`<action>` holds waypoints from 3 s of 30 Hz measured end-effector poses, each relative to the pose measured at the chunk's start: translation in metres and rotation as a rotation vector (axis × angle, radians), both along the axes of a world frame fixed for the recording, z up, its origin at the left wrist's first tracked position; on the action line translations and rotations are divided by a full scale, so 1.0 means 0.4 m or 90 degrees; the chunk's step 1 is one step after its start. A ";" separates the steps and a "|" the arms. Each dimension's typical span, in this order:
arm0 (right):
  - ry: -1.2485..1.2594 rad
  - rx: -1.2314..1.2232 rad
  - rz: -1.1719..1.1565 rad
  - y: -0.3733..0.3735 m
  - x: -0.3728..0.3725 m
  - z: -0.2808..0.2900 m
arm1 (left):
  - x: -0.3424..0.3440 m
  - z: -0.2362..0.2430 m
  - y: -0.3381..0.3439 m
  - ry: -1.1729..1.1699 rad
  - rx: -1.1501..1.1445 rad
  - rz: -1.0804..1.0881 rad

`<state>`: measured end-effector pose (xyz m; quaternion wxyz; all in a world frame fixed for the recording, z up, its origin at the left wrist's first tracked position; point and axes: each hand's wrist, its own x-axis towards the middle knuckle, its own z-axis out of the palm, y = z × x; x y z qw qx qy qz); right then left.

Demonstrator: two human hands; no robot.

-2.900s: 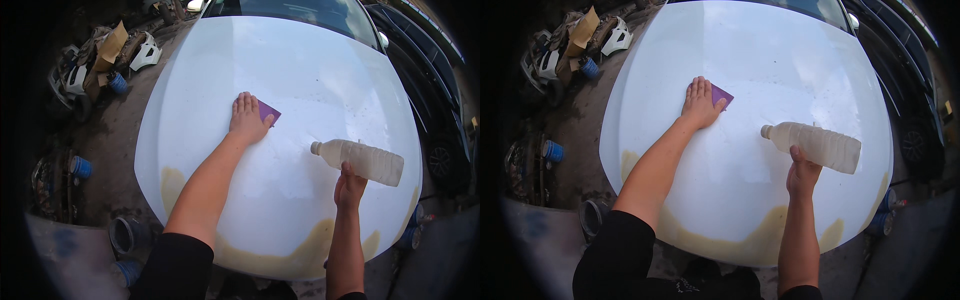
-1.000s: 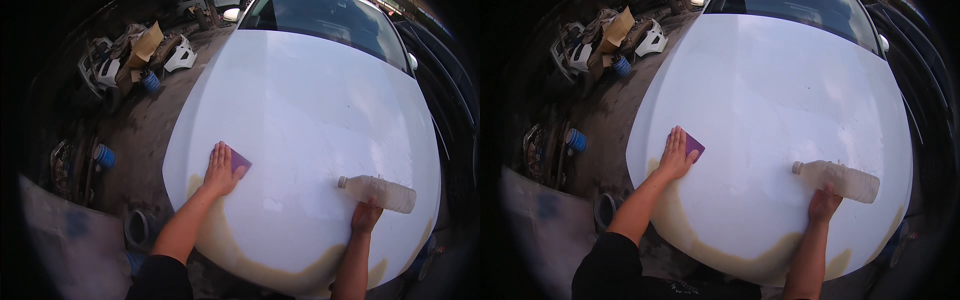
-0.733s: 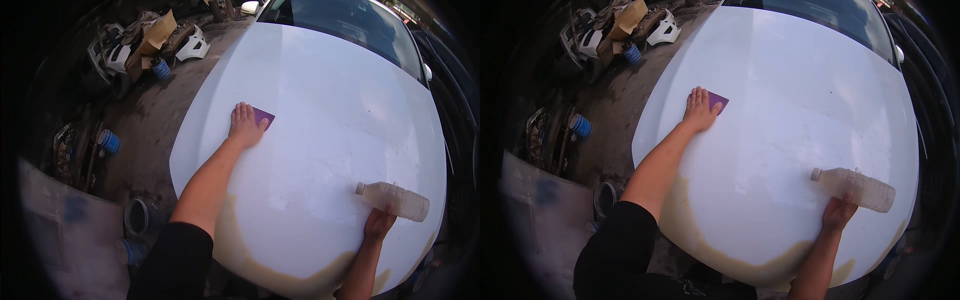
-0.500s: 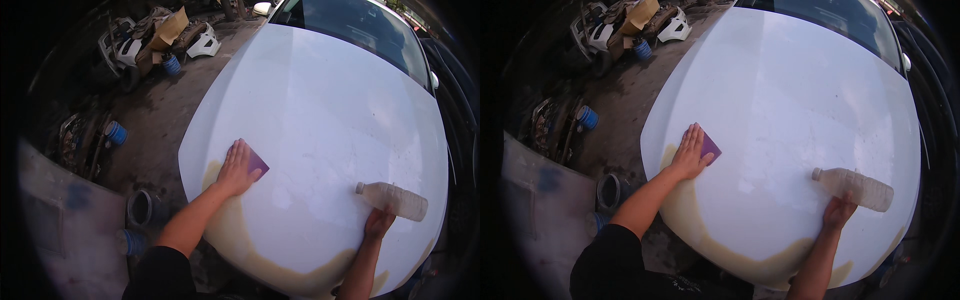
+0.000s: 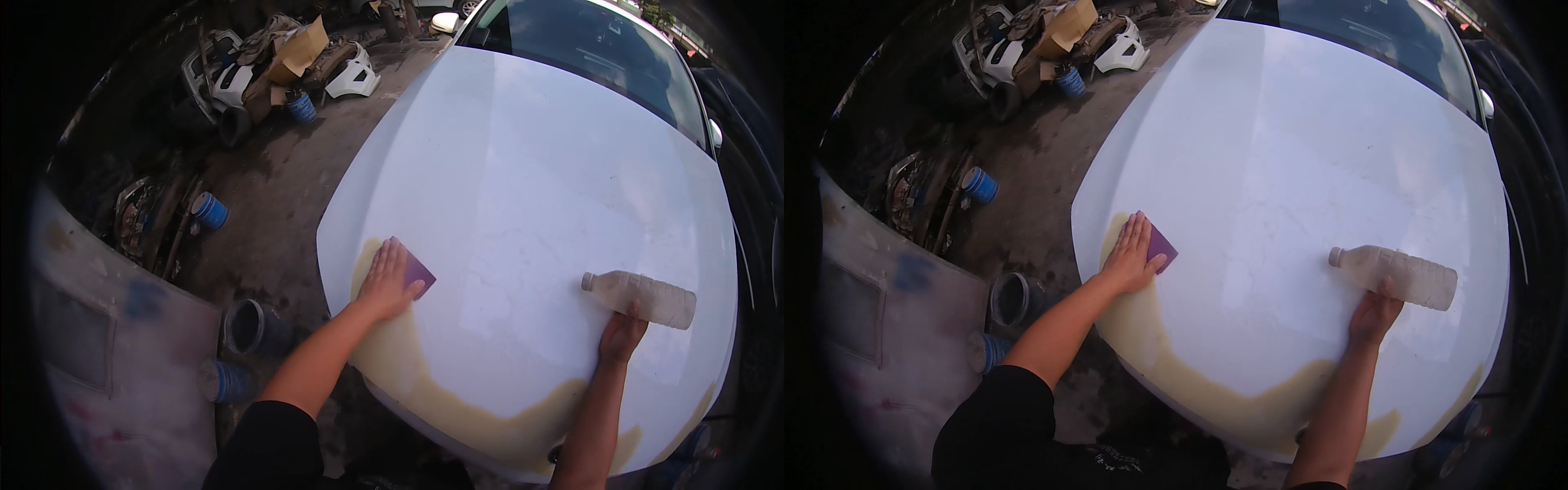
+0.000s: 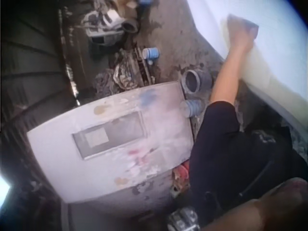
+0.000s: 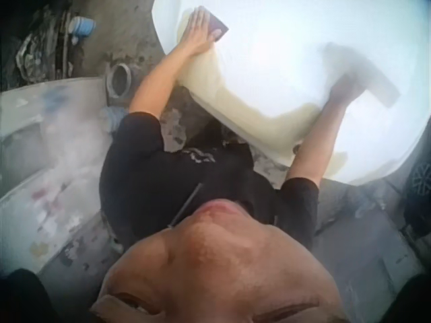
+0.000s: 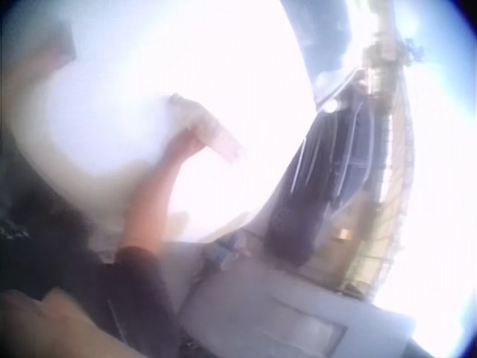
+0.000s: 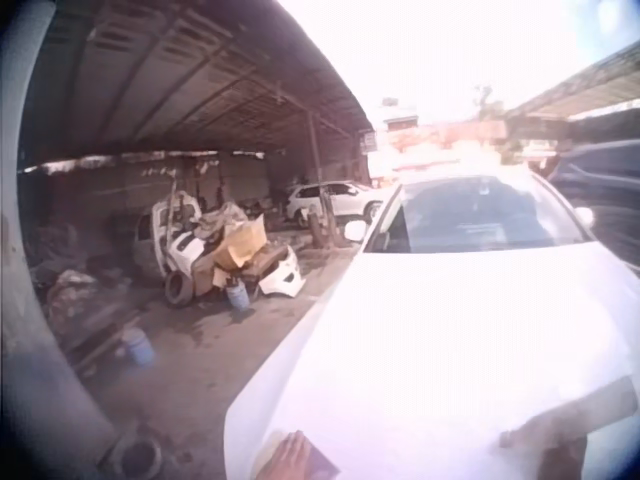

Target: The person sands the white hood of a car using a purple sanding block while continuously pouring liquid from a plastic bottle onto the surface. The person moves the sanding block across different areas of the hood, including near the edges and the central emblem.

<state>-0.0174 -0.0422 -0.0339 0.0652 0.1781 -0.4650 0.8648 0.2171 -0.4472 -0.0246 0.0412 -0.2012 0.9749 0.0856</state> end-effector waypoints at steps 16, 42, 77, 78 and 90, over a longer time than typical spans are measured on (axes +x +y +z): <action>-0.045 0.109 -0.027 -0.513 0.217 0.166 | -0.394 -0.015 -0.514 0.173 0.122 0.043; -0.076 0.207 0.049 -0.668 0.186 0.182 | 0.116 -0.115 -0.183 0.142 0.119 -0.090; -0.119 0.264 0.067 -0.657 0.180 0.203 | -0.022 -0.094 -0.205 0.214 0.090 0.035; -0.112 0.263 0.069 -0.655 0.172 0.201 | -0.116 -0.080 -0.253 0.225 0.078 0.059; -0.149 0.260 0.107 -0.656 0.183 0.255 | 0.063 -0.067 -0.065 0.206 0.156 0.080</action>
